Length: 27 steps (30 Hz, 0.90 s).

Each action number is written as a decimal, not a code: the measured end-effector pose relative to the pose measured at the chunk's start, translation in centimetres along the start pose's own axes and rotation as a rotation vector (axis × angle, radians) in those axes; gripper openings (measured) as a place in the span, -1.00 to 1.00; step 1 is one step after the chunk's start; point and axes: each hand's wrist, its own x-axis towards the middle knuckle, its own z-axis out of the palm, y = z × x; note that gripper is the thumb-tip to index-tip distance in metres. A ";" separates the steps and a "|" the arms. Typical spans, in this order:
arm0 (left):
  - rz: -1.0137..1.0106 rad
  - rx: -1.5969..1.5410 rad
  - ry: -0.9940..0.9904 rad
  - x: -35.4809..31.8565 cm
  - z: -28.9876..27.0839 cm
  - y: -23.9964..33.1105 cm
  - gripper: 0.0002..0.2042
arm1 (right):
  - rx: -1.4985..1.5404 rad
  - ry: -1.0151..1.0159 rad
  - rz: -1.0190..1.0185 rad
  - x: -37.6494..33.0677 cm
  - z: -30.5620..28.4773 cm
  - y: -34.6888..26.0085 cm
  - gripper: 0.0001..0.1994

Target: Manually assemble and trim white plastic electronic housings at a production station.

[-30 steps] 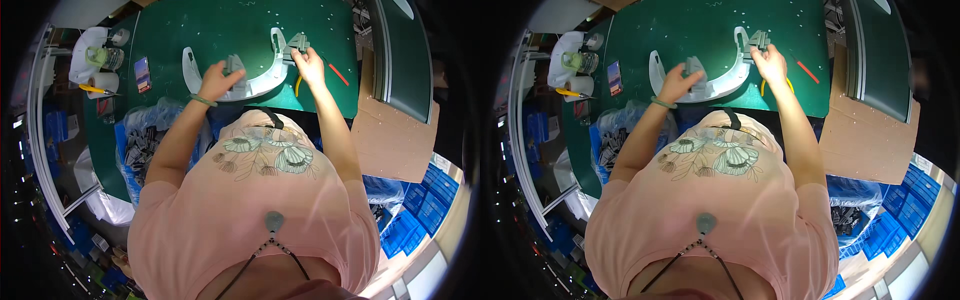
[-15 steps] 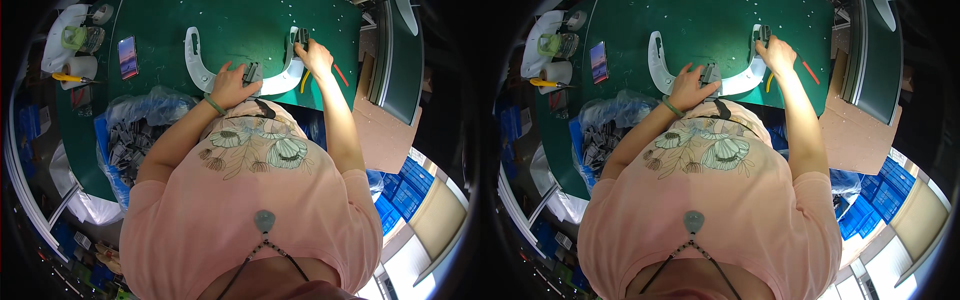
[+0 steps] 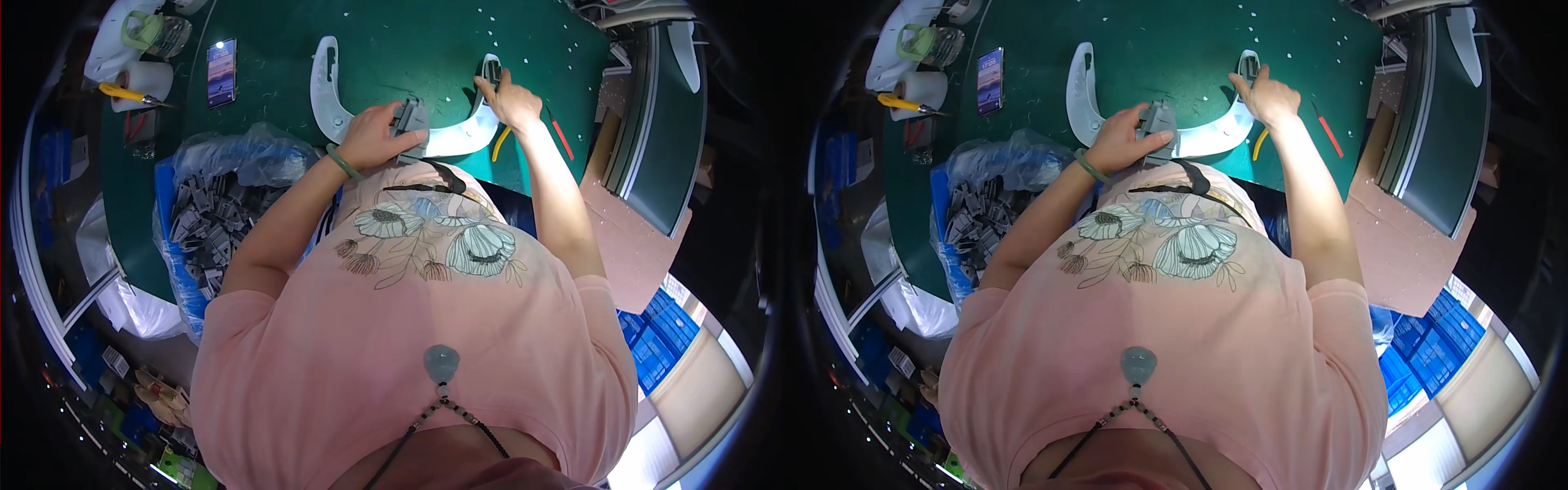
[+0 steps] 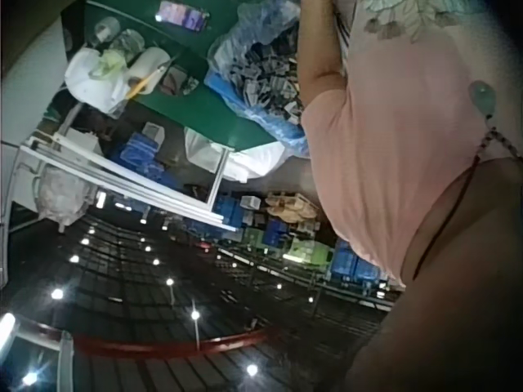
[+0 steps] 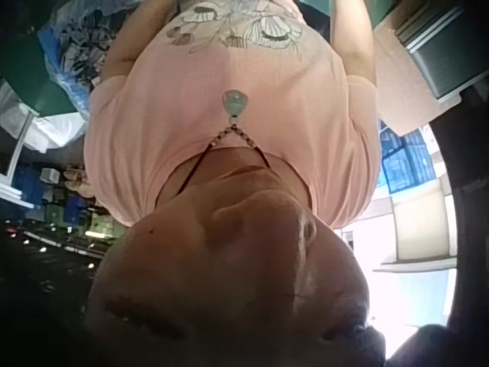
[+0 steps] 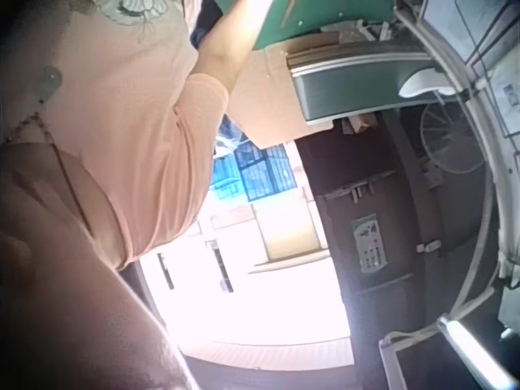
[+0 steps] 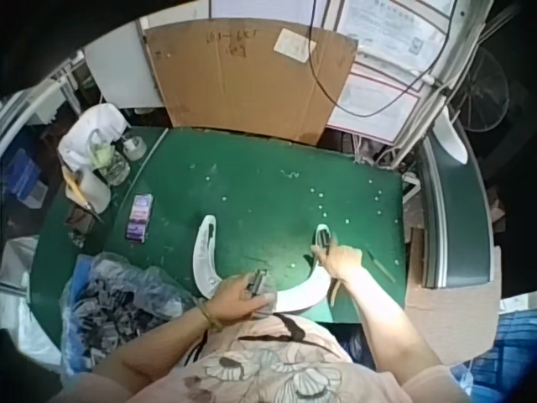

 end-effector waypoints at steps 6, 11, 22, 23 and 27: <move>-0.254 -0.570 0.456 3.7 -9.8 -5.5 -0.55 | 0.233 0.028 0.089 -1.3 2.1 0.3 -0.19; -0.331 0.310 0.477 3.7 -13.3 -7.4 -0.34 | 0.290 0.198 0.073 -2.0 2.6 -0.1 -0.31; -0.301 0.724 0.457 4.5 -8.8 -5.5 -0.48 | 0.302 0.161 0.093 -1.3 3.3 0.2 -0.31; -0.223 0.765 0.496 4.4 -8.5 -5.5 -0.50 | 0.291 0.168 0.087 -1.4 3.2 0.2 -0.32; -0.173 0.825 0.516 4.5 -7.9 -5.6 -0.52 | 0.297 0.178 0.080 -1.4 3.1 0.1 -0.32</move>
